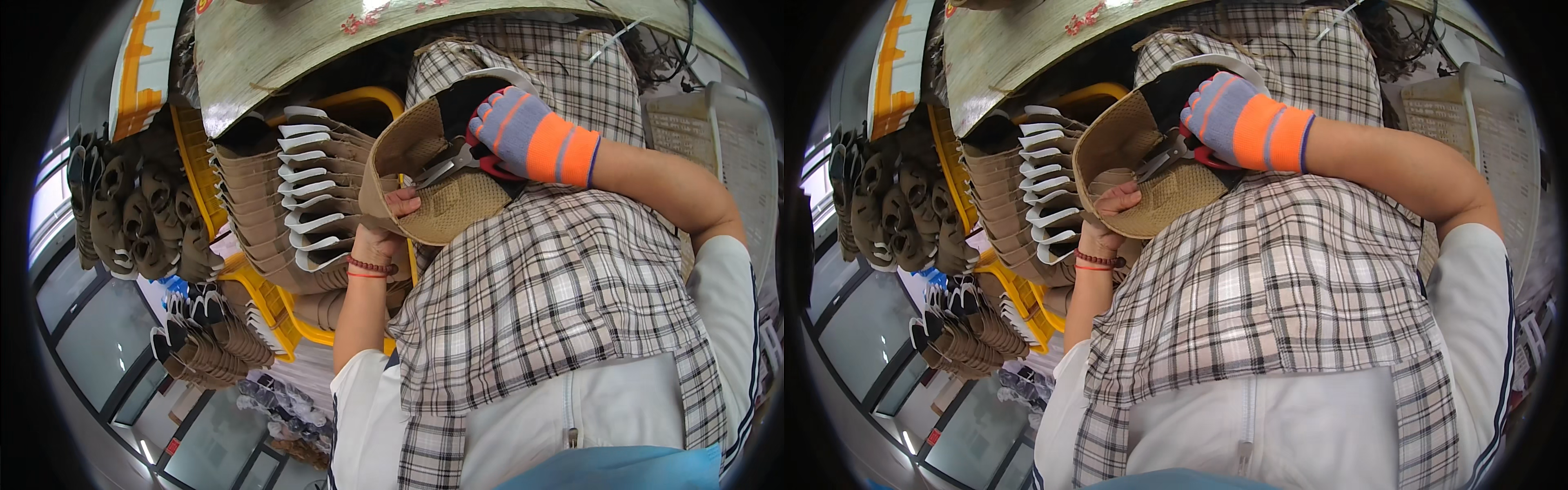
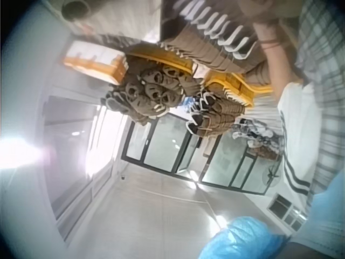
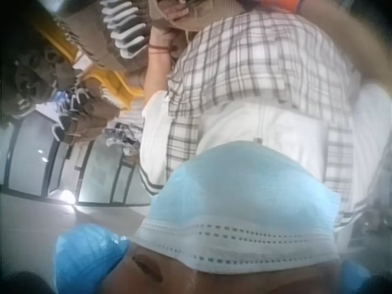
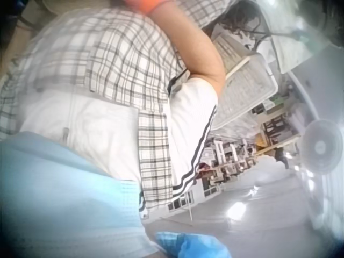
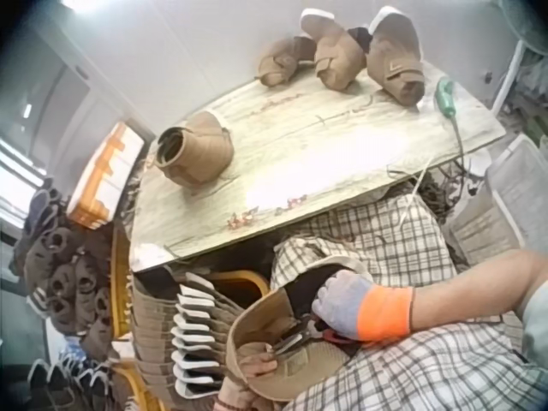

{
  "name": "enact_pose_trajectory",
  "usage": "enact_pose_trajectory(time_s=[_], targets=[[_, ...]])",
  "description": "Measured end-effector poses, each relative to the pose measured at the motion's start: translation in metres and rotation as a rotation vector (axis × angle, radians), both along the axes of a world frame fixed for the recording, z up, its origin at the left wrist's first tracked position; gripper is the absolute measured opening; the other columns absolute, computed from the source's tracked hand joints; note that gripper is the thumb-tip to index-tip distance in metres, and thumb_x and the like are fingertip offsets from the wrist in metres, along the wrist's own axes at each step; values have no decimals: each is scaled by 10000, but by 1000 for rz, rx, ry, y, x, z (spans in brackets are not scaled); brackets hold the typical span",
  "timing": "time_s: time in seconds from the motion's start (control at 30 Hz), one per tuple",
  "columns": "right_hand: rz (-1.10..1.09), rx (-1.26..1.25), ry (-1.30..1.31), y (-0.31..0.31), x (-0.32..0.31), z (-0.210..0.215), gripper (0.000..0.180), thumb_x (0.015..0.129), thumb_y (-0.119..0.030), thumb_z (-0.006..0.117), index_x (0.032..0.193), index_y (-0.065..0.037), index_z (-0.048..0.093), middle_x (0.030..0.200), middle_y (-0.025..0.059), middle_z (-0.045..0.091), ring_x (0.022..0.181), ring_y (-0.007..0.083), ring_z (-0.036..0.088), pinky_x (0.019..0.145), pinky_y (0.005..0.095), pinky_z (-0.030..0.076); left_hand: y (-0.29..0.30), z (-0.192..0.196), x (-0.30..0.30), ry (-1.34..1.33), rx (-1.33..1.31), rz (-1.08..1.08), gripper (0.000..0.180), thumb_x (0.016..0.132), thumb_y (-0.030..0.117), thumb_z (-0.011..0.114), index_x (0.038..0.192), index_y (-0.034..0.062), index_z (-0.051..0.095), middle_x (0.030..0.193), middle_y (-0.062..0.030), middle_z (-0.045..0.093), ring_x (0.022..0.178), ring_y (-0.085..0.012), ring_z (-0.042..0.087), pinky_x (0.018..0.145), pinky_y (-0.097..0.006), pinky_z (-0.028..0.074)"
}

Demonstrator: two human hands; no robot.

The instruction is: The person repeatedly picks up brown shoe uppers from a yellow bin and uses red-handled scissors to trim the inner lining or excess material. After trimming each unit, the person places it on the workbench and retrieves another from the bin.

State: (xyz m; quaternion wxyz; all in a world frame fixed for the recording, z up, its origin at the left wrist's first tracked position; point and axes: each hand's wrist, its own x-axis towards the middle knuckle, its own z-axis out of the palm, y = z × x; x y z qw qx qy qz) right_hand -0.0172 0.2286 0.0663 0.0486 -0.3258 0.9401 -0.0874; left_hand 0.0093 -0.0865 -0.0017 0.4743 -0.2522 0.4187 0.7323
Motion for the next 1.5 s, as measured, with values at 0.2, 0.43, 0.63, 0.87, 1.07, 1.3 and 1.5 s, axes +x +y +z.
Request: enact_pose_trajectory(time_s=[0.2,0.43,0.63,0.87,1.07,1.3,1.5], targets=[[-66,73,-201,4,-2,3,298,746,-334,703,897,-80,668,788,75,656,793,243,651,689,338,506,12,23,-8,27,65,-71,417,858,17,582,1243,-123,507,1186,-188,620,1028,-251,642,935,-324,499],[-179,-125,-224,57,21,4,355,756,-371,704,965,-87,658,862,73,659,811,256,637,767,350,492,14,25,-2,105,-24,-91,408,819,-6,623,1201,-124,541,1141,-183,639,989,-236,652,904,-314,516],[-47,-118,-214,42,23,3,313,719,-279,723,974,-106,668,906,67,662,850,245,631,807,347,472,11,14,1,122,-63,-50,394,823,-4,619,1194,-116,548,1143,-181,638,991,-239,650,908,-317,515],[-148,25,-180,46,32,-6,318,690,-311,761,932,-128,665,814,57,645,843,241,634,731,355,491,16,16,2,86,10,-27,376,829,-11,596,1187,-116,551,1147,-185,636,999,-252,649,920,-327,510],[-100,-140,-46,54,29,-9,279,715,-289,744,933,-133,667,786,50,652,781,253,639,699,367,494,23,29,-1,63,53,-33,384,824,-5,599,1191,-112,553,1142,-181,640,1001,-248,648,916,-322,508],[-166,-65,-369,51,26,-6,265,747,-317,704,945,-142,679,787,28,671,783,201,661,658,343,518,16,19,7,144,-60,9,385,825,5,617,1192,-100,562,1137,-166,646,992,-239,649,910,-316,508],[-112,-115,-208,35,7,3,380,729,-378,707,959,-79,668,892,83,649,896,260,614,775,362,502,21,22,12,150,-70,62,419,773,-30,677,1180,-69,587,1117,-132,649,990,-220,631,903,-318,510]])
